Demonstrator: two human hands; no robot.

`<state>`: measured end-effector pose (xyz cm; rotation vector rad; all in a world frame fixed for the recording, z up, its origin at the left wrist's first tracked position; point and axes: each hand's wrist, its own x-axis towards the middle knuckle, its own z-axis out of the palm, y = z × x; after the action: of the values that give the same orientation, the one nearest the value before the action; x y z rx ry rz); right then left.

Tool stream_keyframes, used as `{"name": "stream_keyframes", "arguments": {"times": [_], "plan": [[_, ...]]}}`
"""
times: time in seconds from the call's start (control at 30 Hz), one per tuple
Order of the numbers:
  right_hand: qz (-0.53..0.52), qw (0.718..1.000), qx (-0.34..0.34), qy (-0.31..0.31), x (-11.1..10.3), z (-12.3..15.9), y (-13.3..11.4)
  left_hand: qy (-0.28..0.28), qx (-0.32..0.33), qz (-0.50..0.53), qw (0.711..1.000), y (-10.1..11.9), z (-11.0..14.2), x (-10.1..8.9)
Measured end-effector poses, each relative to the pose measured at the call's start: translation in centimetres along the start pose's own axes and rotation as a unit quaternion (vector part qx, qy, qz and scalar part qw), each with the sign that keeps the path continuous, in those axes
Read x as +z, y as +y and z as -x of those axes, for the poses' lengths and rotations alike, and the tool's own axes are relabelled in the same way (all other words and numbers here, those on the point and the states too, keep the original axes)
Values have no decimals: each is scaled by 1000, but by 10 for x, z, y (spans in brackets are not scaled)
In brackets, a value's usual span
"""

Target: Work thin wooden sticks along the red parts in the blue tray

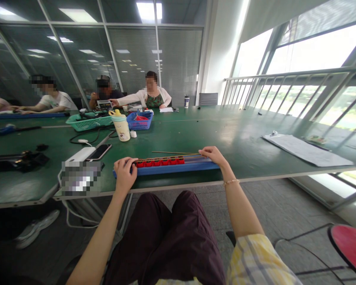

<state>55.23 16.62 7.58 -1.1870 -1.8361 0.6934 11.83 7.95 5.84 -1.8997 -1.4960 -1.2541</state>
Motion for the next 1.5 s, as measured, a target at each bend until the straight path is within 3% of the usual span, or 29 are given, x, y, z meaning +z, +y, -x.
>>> {"name": "stream_keyframes", "arguments": {"times": [0.6,1.0,1.23,1.5], "plan": [[151,977,-20,151,4,-4,18,-2,-3,2,1000,3,-1,0],[156,957,1,243,6,-3,21,-10,-14,8,1000,3,-1,0],[171,948,10,267,4,-4,26,-19,-20,7,1000,2,0,0],[203,949,13,242,5,-11,31,-9,-13,4,1000,1,0,2]]}}
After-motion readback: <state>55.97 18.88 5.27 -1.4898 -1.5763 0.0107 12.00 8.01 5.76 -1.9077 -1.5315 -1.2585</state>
